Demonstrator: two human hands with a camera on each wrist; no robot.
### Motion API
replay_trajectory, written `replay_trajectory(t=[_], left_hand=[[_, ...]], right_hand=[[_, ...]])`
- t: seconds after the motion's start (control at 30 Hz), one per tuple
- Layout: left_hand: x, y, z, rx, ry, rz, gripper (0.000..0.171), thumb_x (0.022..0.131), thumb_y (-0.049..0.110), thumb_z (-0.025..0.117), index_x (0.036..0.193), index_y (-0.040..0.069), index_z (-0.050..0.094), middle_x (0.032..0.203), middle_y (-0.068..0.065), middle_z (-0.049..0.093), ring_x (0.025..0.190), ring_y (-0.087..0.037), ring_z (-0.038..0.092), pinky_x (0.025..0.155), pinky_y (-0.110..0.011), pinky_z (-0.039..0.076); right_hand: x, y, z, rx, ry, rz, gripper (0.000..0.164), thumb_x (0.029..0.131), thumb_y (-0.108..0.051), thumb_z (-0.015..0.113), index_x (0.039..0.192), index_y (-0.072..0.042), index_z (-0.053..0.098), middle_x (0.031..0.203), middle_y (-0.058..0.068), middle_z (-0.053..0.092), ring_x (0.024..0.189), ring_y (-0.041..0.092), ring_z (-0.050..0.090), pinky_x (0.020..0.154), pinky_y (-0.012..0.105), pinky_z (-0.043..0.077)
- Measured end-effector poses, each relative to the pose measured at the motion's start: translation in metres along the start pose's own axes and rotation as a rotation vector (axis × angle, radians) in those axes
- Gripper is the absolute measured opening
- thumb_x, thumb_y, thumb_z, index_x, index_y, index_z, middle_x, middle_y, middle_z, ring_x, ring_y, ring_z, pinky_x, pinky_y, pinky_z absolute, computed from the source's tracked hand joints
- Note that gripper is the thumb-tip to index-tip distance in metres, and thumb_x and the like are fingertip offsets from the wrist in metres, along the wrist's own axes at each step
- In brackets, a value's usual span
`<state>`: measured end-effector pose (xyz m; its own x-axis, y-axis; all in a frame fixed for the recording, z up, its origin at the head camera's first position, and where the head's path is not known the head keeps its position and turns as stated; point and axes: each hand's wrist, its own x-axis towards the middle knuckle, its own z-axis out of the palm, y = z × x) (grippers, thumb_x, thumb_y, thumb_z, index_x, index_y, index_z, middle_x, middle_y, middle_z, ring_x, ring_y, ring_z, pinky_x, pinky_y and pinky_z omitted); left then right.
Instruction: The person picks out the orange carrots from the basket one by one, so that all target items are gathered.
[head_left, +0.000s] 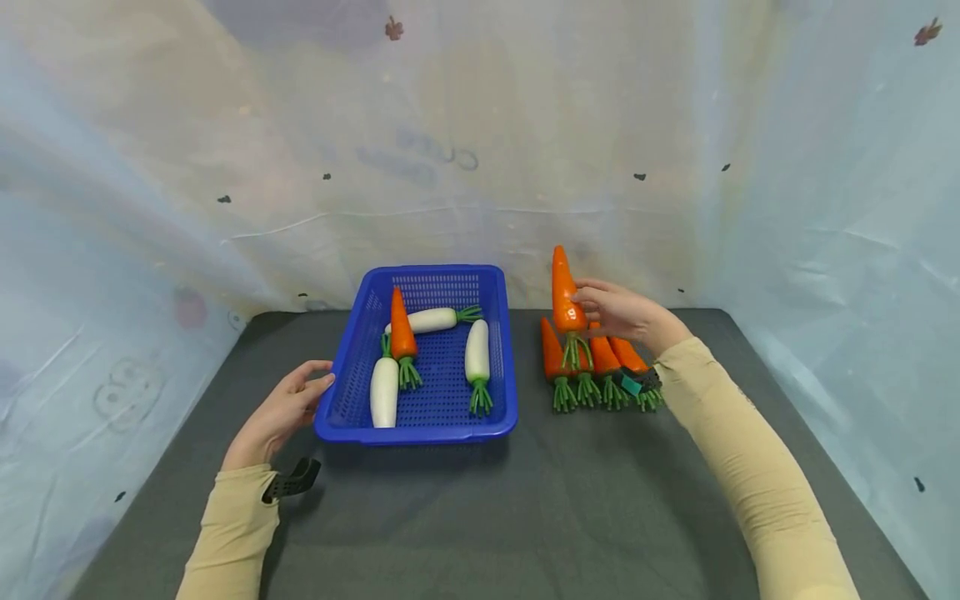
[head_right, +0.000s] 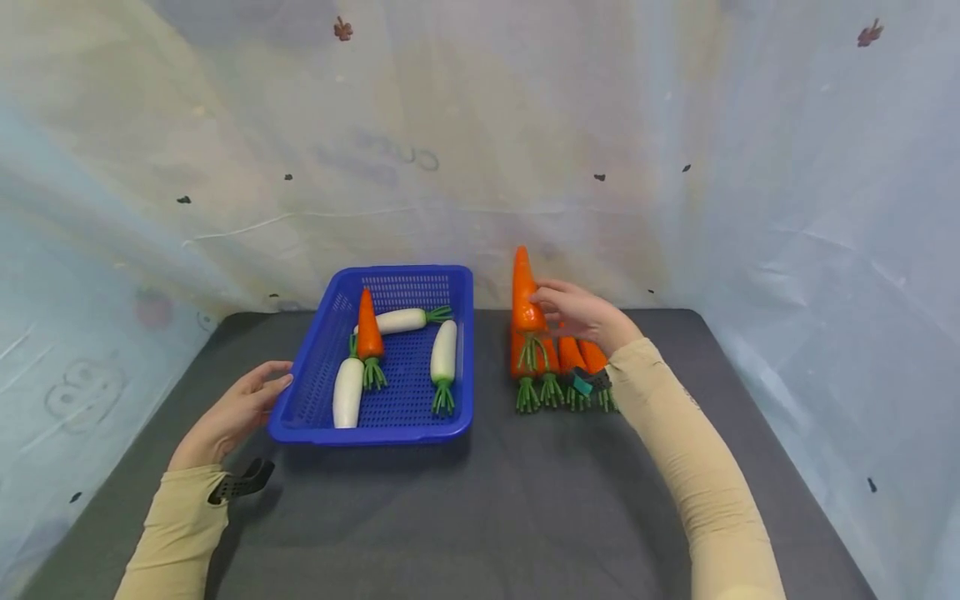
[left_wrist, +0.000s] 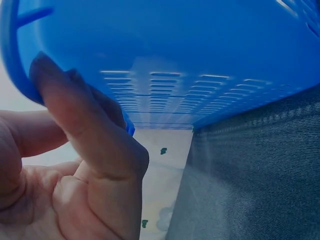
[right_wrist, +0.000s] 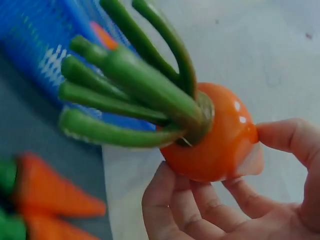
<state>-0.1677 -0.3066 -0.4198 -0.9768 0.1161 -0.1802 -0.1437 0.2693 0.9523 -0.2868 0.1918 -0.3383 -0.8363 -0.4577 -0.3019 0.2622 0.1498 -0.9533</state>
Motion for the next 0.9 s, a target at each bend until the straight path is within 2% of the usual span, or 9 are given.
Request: replay_trajectory(t=[0.1,0.17,0.4,0.67,0.77,0.9], left_hand=[[0.001,0.000,-0.001,-0.002,-0.001,-0.001,0.053,0.102,0.036,0.044,0.142,0.004,0.028,0.107,-0.013,0.066,0.086,-0.025,0.067,0.074,-0.038,0.053],[0.001,0.000,-0.002,-0.007,-0.004,-0.002,0.053,0.102,0.036,0.045,0.141,0.004,0.028,0.105,-0.013,0.066,0.085,-0.024,0.067,0.073,-0.038,0.053],[0.003,0.002,-0.002,-0.009,-0.023,0.010,0.053,0.103,0.036,0.043,0.142,0.004,0.027,0.106,-0.014,0.066,0.085,-0.025,0.067,0.075,-0.039,0.052],[0.003,0.002,0.000,-0.009,-0.016,0.005,0.055,0.102,0.038,0.044,0.142,0.004,0.028,0.108,-0.014,0.065,0.086,-0.025,0.067,0.075,-0.039,0.052],[0.003,0.001,0.000,-0.011,-0.013,0.007,0.054,0.102,0.038,0.044,0.142,0.004,0.028,0.107,-0.015,0.065,0.085,-0.024,0.067,0.075,-0.039,0.052],[0.001,0.000,0.000,-0.012,-0.008,0.006,0.052,0.103,0.035,0.042,0.142,0.004,0.028,0.107,-0.015,0.065,0.085,-0.025,0.067,0.075,-0.039,0.053]], right_hand=[[-0.009,0.011,-0.019,-0.012,0.030,-0.003,0.069,0.100,-0.020,0.048,0.154,-0.012,0.006,0.153,0.021,0.017,0.137,0.040,0.023,0.104,0.060,0.025],[-0.015,0.019,-0.031,-0.017,0.044,0.000,0.067,0.101,-0.020,0.046,0.154,-0.010,0.006,0.151,0.023,0.021,0.134,0.040,0.027,0.104,0.059,0.025],[-0.039,0.046,-0.066,-0.070,0.084,0.001,0.062,0.103,-0.022,0.043,0.153,-0.006,0.010,0.139,0.019,0.035,0.112,0.025,0.047,0.091,0.045,0.039],[-0.060,0.071,-0.098,-0.089,0.092,0.035,0.069,0.104,-0.027,0.043,0.152,-0.002,0.000,0.147,0.026,0.022,0.108,0.014,0.051,0.092,0.039,0.042],[-0.063,0.076,-0.109,-0.098,0.097,0.048,0.070,0.103,-0.030,0.044,0.150,0.004,0.004,0.138,0.020,0.036,0.103,0.009,0.054,0.090,0.035,0.045],[-0.064,0.082,-0.118,-0.128,0.107,0.065,0.066,0.103,-0.031,0.044,0.145,0.010,0.014,0.117,0.003,0.051,0.097,0.007,0.058,0.088,0.034,0.046]])
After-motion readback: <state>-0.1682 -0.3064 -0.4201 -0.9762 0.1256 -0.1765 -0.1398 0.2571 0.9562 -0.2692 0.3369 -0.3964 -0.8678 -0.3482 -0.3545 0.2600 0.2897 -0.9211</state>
